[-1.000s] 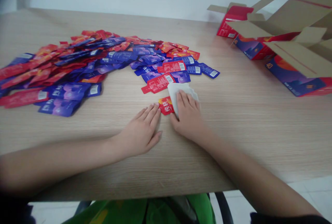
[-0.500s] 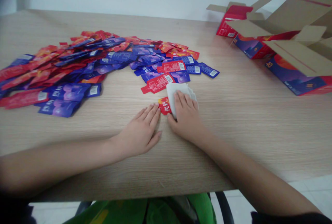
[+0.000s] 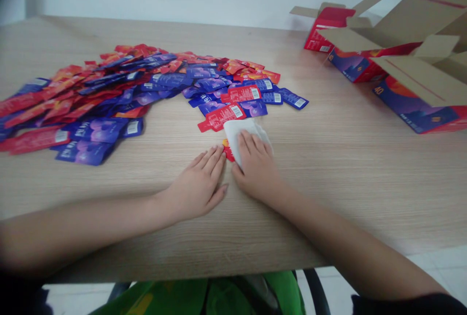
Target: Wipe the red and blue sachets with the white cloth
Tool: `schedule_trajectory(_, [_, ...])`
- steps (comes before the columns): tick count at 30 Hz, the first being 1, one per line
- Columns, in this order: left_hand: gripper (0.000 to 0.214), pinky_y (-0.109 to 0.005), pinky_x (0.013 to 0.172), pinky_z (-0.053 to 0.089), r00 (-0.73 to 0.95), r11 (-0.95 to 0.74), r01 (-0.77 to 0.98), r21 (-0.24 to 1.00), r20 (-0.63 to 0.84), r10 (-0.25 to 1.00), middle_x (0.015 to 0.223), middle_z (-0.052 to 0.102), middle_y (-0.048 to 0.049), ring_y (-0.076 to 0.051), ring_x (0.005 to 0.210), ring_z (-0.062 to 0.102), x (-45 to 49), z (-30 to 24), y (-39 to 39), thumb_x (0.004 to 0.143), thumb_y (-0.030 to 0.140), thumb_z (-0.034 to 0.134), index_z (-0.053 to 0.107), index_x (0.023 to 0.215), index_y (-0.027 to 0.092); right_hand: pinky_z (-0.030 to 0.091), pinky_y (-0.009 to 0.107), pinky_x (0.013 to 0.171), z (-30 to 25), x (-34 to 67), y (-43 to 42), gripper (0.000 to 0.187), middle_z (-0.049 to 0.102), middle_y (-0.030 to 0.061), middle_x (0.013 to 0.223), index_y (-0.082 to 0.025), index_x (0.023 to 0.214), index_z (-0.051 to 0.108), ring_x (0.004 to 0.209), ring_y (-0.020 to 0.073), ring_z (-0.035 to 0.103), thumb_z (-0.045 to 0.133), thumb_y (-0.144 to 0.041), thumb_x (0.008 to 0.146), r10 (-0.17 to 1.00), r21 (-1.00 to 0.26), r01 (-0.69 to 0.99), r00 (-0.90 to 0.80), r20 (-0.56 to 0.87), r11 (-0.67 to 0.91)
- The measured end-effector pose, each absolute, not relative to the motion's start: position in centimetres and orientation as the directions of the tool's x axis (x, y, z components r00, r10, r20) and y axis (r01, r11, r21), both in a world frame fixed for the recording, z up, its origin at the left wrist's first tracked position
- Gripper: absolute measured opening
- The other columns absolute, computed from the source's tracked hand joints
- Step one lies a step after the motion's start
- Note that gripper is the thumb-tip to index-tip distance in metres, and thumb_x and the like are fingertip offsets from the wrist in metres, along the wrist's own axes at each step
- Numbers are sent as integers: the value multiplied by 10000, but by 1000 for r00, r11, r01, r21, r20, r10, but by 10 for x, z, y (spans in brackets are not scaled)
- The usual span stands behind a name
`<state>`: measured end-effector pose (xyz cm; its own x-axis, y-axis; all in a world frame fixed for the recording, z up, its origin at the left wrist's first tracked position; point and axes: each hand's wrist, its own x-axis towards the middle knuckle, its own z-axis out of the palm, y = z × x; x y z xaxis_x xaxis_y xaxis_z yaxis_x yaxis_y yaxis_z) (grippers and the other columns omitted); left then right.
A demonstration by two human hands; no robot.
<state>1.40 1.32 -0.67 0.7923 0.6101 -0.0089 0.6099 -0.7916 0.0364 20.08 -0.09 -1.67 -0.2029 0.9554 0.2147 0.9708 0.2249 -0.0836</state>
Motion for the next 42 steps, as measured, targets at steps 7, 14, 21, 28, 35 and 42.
schedule_trajectory(7, [691,-487,1162,262,793,-792,609,39,-9,609,1533,282,-285,-380,1437,264,14,-8,14,936,409,360,330,1444,-58,312,486,1111,-14,217,4,644,377,171,1531,-27,1461,356,1376,313,356,399,-354,908,970,-106,978,-158,185,179])
schedule_trajectory(14, [684,-490,1159,267,792,-791,610,48,-7,611,1524,298,-289,-384,1433,275,14,-6,13,928,400,376,353,1431,-62,319,524,1083,-18,204,1,615,417,171,1503,-69,1448,389,1346,328,380,406,-333,893,953,-126,969,-179,246,214])
schedule_trajectory(21, [685,-489,1160,265,792,-790,611,59,-20,611,1534,278,-284,-380,1441,256,13,-5,13,934,402,369,336,1441,-57,303,486,1118,-11,218,4,628,392,134,1529,-83,1471,358,1377,291,362,407,-353,906,962,-162,956,-218,165,244])
schedule_trajectory(28, [689,-487,1159,269,789,-788,614,49,-16,614,1536,274,-283,-379,1442,251,12,-6,12,931,397,373,329,1444,-61,332,497,1082,-18,211,2,607,415,145,1511,-59,1449,387,1350,318,375,382,-329,904,964,-122,981,-122,235,153])
schedule_trajectory(35, [680,-487,1151,283,795,-794,606,49,3,607,1525,304,-281,-375,1434,279,12,-7,13,932,404,371,345,1435,-53,316,483,1111,-11,212,-2,627,361,162,1543,-50,1475,346,1387,301,350,376,-335,917,957,-122,960,-229,179,252])
schedule_trajectory(42, [683,-486,1156,271,789,-788,613,58,0,614,1534,285,-275,-371,1440,265,13,-7,13,927,402,379,338,1440,-47,344,539,1065,-18,212,1,628,378,168,1531,-50,1469,355,1354,344,369,383,-315,901,965,-90,985,-121,232,146])
